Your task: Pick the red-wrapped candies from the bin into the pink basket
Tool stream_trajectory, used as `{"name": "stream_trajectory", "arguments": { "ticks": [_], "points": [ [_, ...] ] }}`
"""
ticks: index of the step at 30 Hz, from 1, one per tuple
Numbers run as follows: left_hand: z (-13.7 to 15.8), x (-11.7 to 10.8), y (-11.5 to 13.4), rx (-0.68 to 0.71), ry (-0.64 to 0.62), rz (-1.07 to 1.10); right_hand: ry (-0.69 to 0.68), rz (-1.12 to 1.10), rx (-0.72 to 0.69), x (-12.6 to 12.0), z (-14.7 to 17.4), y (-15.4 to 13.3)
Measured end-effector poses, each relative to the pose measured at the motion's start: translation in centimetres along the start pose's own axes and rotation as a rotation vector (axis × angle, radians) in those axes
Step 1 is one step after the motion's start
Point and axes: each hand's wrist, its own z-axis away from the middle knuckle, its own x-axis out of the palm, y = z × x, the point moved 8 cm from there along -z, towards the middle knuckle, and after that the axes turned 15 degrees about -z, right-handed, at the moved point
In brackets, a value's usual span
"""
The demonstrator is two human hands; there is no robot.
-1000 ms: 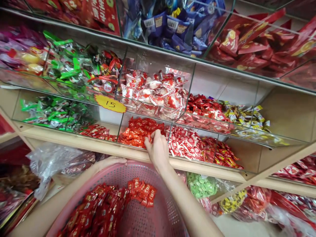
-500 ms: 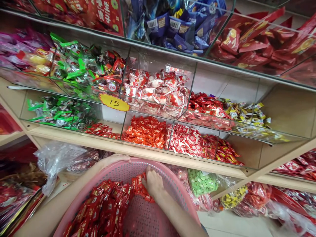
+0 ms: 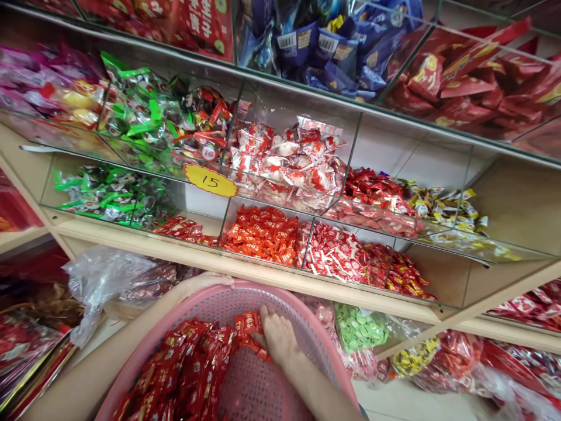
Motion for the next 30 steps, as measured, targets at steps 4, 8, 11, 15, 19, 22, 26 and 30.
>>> {"name": "stream_trajectory", "arguments": {
  "ticks": [4, 8, 11, 15, 19, 22, 26, 30],
  "points": [
    [0.2, 0.0, 0.1, -0.011, 0.008, 0.038, 0.034, 0.017, 0.007, -0.8, -0.2, -1.1],
    [0.6, -0.2, 0.4, -0.045, 0.037, 0.037, 0.168, -0.058, -0.117, -6.1, -0.4, -3.7],
    [0.5, -0.3, 0.7, -0.001, 0.033, 0.040, 0.323, -0.195, -0.284, -12.0, -1.1, -5.4],
    [0.4, -0.6, 0.2, -0.055, 0.064, 0.051, 0.424, -0.197, -0.245, -16.6, -4.1, -4.5],
    [0.6, -0.5, 0.5, -0.073, 0.068, 0.029, 0.401, -0.192, -0.201, -16.7, -7.1, -2.9],
    [0.7, -0.7, 0.4, -0.061, 0.079, -0.012, 0.423, -0.232, -0.200, -16.7, -7.5, -2.4],
    [0.2, -1.1, -0.2, 0.009, 0.046, -0.038, 0.529, -0.323, -0.248, -17.9, -4.5, -3.0],
    [-0.4, -1.3, -0.4, 0.041, 0.062, -0.048, 0.569, -0.843, -0.329, -16.0, -1.2, -3.5]
  ]
}}
